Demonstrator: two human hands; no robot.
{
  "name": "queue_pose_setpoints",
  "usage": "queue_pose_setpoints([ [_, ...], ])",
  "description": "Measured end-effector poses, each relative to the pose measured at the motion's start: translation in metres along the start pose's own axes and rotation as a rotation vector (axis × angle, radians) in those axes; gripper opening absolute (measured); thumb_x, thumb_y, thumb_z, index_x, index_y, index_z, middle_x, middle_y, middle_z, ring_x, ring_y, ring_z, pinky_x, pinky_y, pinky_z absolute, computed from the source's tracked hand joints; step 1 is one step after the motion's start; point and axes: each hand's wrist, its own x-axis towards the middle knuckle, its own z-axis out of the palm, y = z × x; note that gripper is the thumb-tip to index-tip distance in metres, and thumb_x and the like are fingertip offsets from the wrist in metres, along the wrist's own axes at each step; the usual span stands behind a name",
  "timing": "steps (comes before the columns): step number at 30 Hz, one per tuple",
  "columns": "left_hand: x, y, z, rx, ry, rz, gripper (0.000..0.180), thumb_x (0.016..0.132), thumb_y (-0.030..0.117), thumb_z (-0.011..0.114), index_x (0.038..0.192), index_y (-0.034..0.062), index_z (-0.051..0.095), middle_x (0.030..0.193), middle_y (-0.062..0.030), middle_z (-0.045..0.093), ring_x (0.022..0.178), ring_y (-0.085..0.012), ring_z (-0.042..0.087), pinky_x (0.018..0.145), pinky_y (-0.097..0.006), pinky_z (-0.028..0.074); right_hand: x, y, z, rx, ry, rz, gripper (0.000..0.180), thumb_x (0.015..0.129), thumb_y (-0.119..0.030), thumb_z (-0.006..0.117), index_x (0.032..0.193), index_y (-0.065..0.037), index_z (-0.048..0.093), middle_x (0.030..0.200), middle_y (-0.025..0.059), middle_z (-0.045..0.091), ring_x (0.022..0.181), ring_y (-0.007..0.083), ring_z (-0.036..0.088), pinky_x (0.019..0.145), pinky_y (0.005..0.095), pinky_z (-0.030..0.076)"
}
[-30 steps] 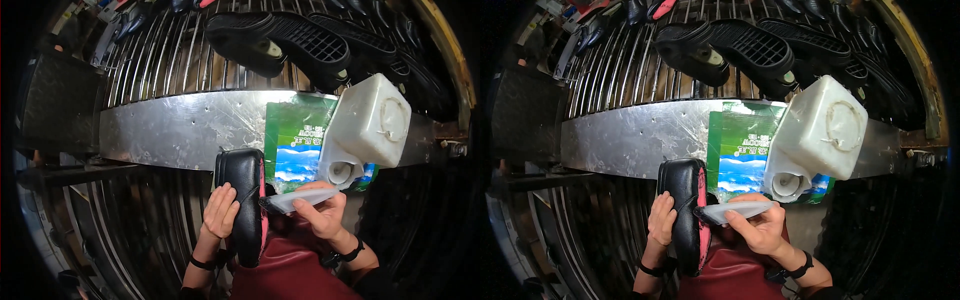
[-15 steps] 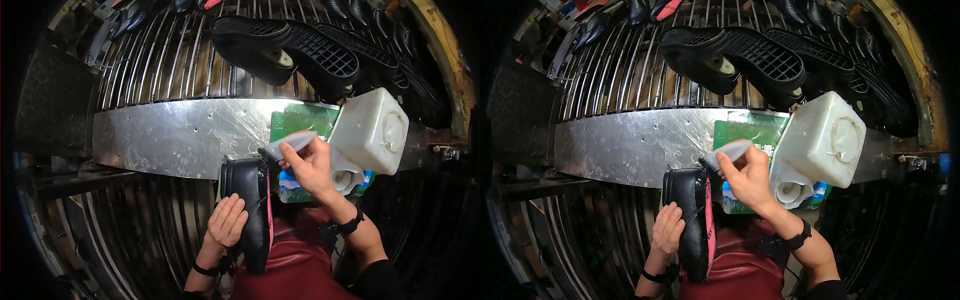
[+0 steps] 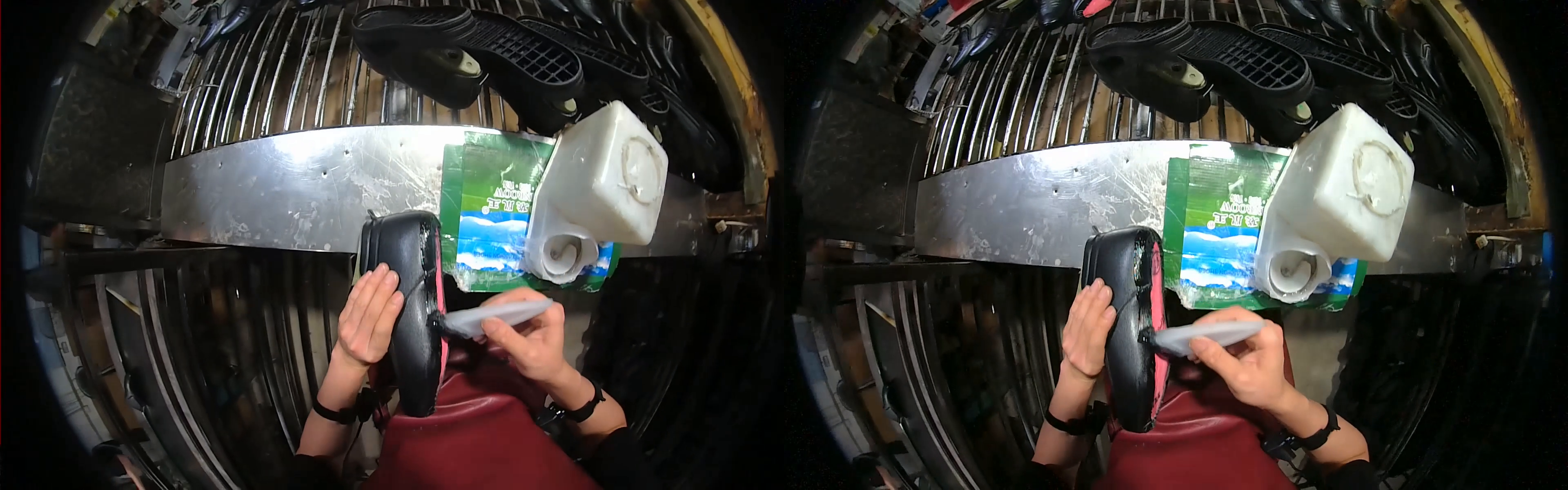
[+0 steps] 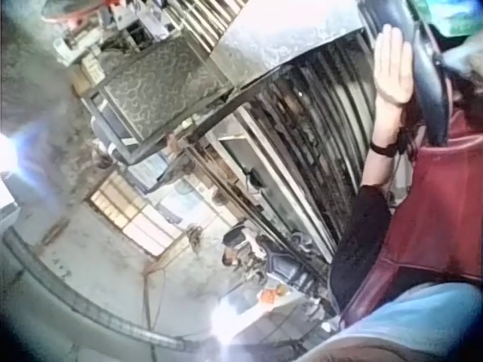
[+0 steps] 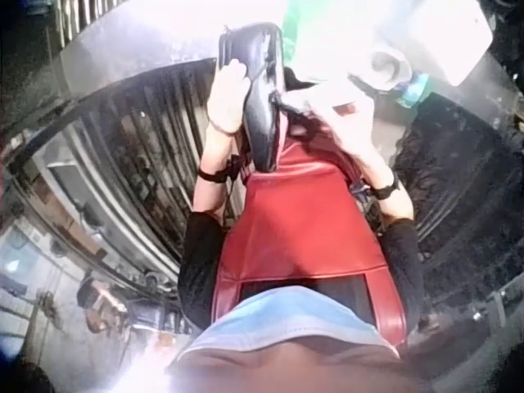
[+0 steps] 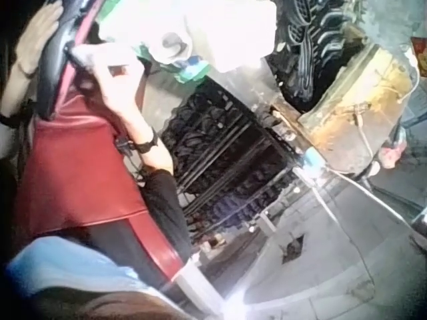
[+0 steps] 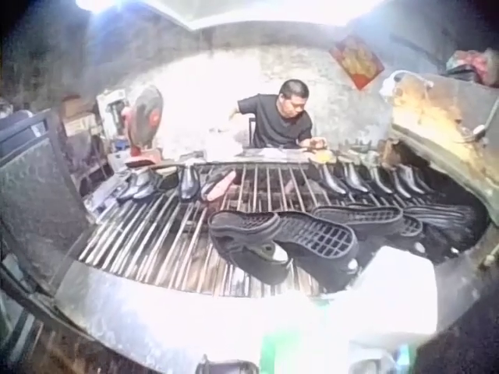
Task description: Applying glue to shoe uppers and soles, and moving components between racks and a conveyor belt in a shoe factory.
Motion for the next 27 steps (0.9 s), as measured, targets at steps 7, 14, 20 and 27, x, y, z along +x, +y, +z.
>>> queue_pose_setpoints([
  [7, 0.006, 0.009, 0.000, 0.069, -0.007, -0.001, 0.028, 0.099, -0.001, 0.061, 0.125, -0.0090, 0.062, 0.130, -0.0305, 0.069, 0.123, -0.0474, 0.068, 0.107, -0.056, 0.056, -0.049, -0.016, 0.002, -0.343, -0.372, -0.585, 0.022, 0.085, 0.002, 0.074, 0.106, 0.010, 0.073, 0.094, 0.0204, 0.074, 0.080, 0.0331, 0.074, 0.071, 0.0364, 0.060],
  [14, 0.018, 0.019, -0.005, 0.078, -0.003, -0.003, 0.028, 0.098, 0.000, 0.059, 0.123, -0.0116, 0.064, 0.129, -0.0313, 0.069, 0.122, -0.0484, 0.068, 0.105, -0.055, 0.056, -0.056, -0.038, -0.002, -0.177, -0.418, -0.560, 0.022, 0.097, -0.003, 0.069, 0.113, 0.011, 0.072, 0.105, 0.0270, 0.075, 0.087, 0.0322, 0.078, 0.067, 0.0357, 0.065],
  [20, 0.032, 0.024, -0.007, 0.088, -0.013, -0.019, 0.033, 0.095, 0.000, 0.059, 0.125, -0.0125, 0.064, 0.130, -0.0306, 0.068, 0.123, -0.0479, 0.067, 0.105, -0.055, 0.056, -0.030, -0.046, -0.003, 0.035, -0.110, -0.189, 0.010, 0.095, 0.000, 0.068, 0.095, 0.010, 0.070, 0.099, 0.0247, 0.075, 0.080, 0.0258, 0.076, 0.068, 0.0341, 0.062],
  [27, 0.054, 0.028, -0.015, 0.083, -0.057, -0.073, 0.039, 0.090, 0.001, 0.057, 0.126, -0.0132, 0.065, 0.130, -0.0296, 0.068, 0.125, -0.0459, 0.067, 0.109, -0.053, 0.054, -0.039, -0.070, -0.005, -0.314, -0.259, -0.636, 0.017, 0.082, -0.002, 0.080, 0.091, 0.009, 0.071, 0.089, 0.0227, 0.076, 0.073, 0.0276, 0.076, 0.068, 0.0334, 0.061],
])
